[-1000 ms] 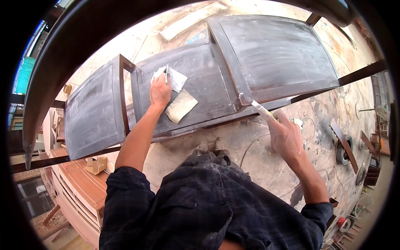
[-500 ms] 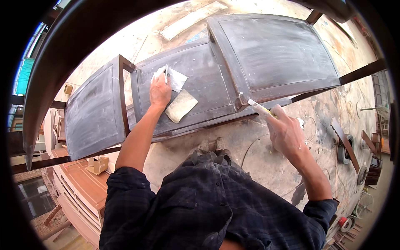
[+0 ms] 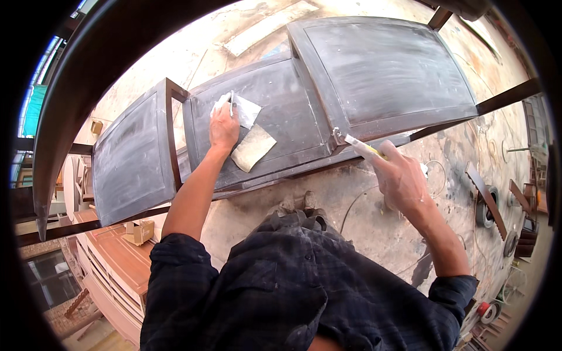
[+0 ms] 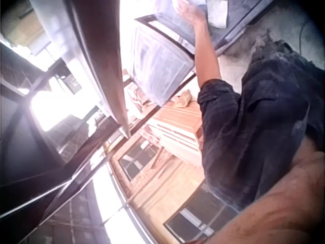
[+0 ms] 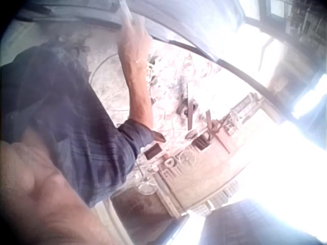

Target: The person wipes the surface of a dark wooden cabinet with a white cloth. They use a scraper tool to remove residue from the edges and corners of the cabinet panels. The person continues to wipe the flat surfaces and edges of the cabinet, moving around the furniture to access different sides.

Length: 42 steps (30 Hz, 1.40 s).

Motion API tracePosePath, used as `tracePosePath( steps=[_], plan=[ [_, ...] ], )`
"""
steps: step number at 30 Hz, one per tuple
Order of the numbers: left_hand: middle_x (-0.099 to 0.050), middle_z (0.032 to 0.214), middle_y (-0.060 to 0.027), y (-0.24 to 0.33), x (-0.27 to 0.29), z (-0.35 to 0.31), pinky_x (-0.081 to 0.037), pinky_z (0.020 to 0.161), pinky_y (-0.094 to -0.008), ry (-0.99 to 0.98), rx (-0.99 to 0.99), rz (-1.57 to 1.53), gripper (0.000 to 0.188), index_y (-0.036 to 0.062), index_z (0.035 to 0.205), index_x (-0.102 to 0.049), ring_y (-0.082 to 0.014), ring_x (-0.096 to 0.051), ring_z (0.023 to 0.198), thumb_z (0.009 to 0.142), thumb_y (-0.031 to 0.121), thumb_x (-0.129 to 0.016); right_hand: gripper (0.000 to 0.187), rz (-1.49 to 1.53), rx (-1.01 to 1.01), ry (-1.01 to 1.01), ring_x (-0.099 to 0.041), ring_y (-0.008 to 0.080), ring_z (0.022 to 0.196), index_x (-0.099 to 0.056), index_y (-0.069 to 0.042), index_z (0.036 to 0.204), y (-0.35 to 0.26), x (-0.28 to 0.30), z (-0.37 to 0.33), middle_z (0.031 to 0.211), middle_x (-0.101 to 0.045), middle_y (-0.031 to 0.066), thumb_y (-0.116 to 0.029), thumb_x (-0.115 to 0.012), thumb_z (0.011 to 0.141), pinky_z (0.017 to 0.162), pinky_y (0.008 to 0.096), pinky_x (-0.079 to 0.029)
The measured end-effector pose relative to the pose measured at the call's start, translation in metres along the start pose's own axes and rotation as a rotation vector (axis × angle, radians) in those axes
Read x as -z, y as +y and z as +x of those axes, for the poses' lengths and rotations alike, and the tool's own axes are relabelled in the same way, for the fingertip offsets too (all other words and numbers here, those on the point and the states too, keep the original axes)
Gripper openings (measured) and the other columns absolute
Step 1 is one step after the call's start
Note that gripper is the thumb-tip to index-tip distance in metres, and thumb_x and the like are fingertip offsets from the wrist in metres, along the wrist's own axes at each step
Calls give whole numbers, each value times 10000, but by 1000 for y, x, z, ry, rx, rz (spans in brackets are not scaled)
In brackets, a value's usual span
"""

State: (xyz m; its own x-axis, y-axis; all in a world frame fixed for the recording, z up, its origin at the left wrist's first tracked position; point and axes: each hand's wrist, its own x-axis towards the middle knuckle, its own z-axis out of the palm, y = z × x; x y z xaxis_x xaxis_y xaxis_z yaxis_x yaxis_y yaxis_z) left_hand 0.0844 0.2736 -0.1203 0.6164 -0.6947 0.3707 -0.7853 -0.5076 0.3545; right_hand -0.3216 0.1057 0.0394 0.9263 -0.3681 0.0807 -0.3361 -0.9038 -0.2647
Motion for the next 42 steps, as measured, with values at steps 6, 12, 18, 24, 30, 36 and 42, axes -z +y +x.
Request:
tracePosePath(
  steps=[6, 12, 18, 24, 30, 36, 42],
  plan=[
    [-632, 1247, -233, 6, 2, 0, -434, 1023, -491, -36, 27, 2, 340, 8, 1243, -601, -434, -561, 1178, 1037, 257, -496, 379, 33, 9, 11, -609, 340, 652, -686, -127, 1171, 3, 5, 1, 882, -541, 111, 6, -656, 816, 560, 461, -486],
    [-631, 1243, -230, 2, -1, -3, -435, 1015, -497, 22, -21, -17, 300, 12, 1233, -599, -435, -555, 1181, 1011, 199, -524, 565, -40, 66, -23, -609, 299, 630, -594, -242, 1378, 10, 10, 2, 902, -524, 94, -35, -632, 853, 543, 434, -501],
    [-629, 1235, -233, 4, 1, 1, -437, 1008, -499, -3, 15, -40, 267, 6, 1183, -603, -437, -557, 1169, 1001, 188, -534, 595, -9, 75, -26, -611, 291, 668, -582, -259, 1397, 8, 9, 8, 885, -518, 89, -24, -620, 852, 556, 427, -497],
    [-621, 1260, -236, 5, 1, 0, -435, 1017, -499, -38, 18, -2, 286, 3, 1199, -602, -435, -554, 1184, 1007, 203, -532, 628, -8, 82, -12, -601, 292, 662, -570, -274, 1413, 7, 10, 12, 869, -511, 89, -5, -611, 847, 559, 425, -498],
    [-649, 1142, -256, 10, 2, 0, -416, 1033, -522, 3, 1, -31, 277, 3, 1042, -587, -475, -561, 1107, 1029, 265, -497, 642, -18, 46, -70, -583, 291, 642, -568, -283, 1414, 11, 13, 7, 859, -500, 86, 8, -605, 843, 552, 424, -487],
    [-657, 1124, -250, 3, -1, -3, -408, 1053, -518, 52, 1, -36, 252, 11, 1014, -581, -459, -568, 1105, 1023, 251, -506, 647, -28, 44, -77, -581, 296, 642, -571, -275, 1409, 5, 15, 10, 863, -500, 84, 19, -606, 834, 547, 429, -473],
    [-644, 1179, -255, 6, 1, -1, -414, 1041, -520, 5, -3, -41, 263, 7, 1090, -599, -466, -565, 1117, 1023, 245, -509, 561, 14, 96, 45, -539, 285, 592, -638, -225, 1349, 4, 6, 18, 818, -496, 85, 19, -628, 844, 533, 402, -449]
  ],
)
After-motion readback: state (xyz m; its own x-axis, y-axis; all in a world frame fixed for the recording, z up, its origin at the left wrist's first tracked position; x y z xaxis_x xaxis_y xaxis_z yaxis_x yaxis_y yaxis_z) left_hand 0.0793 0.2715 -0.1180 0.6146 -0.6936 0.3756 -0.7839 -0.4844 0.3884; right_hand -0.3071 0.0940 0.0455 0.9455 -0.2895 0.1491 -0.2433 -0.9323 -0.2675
